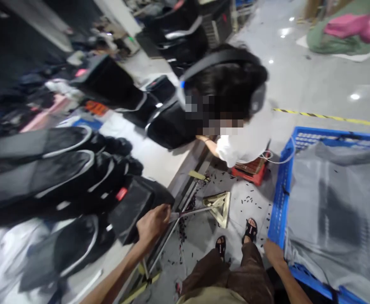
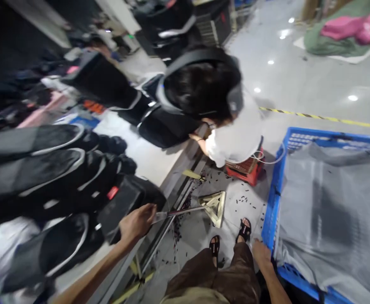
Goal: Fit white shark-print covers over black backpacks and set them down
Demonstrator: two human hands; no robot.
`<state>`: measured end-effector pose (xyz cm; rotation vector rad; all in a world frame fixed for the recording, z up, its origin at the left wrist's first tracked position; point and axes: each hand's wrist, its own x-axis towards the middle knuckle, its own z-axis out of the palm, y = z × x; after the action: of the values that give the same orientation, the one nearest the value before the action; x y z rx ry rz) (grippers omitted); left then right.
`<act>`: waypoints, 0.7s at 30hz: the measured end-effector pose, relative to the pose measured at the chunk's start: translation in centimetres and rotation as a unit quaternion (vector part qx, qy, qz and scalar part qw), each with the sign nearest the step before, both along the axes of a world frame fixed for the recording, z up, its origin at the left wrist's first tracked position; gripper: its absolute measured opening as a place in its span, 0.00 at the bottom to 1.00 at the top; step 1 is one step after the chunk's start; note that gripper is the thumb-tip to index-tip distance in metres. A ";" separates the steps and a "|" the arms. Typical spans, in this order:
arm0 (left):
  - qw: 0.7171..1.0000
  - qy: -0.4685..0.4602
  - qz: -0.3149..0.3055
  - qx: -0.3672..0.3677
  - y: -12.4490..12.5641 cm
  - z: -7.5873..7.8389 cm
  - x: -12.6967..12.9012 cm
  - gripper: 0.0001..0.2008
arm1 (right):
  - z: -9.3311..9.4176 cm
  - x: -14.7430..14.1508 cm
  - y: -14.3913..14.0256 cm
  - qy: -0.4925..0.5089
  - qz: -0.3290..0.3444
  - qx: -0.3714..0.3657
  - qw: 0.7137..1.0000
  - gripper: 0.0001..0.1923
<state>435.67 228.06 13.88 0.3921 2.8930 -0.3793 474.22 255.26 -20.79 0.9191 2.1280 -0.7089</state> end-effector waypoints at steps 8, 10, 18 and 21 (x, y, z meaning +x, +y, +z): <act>0.987 0.011 -0.017 0.161 -0.4 -1.6 1.2 0.17 | 9.7 -17.5 -10.5 0.247 0.147 -0.145 0.947 0.36; 0.967 0.015 -0.028 0.254 -0.6 -2.6 1.6 0.15 | 12.7 -21.9 -13.2 0.350 0.141 -0.163 0.912 0.40; 0.770 0.000 -0.044 0.636 -7.7 -5.9 -1.6 0.18 | 19.9 -31.7 -21.6 0.550 -0.043 -0.134 0.823 0.42; 0.820 0.067 0.026 0.568 -16.5 -7.0 -5.3 0.23 | 21.3 -31.4 -23.5 0.551 -0.164 -0.031 0.818 0.43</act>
<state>430.36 211.59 6.89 0.4246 2.8844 1.4475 442.80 231.77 0.46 0.9503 2.8894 -1.8180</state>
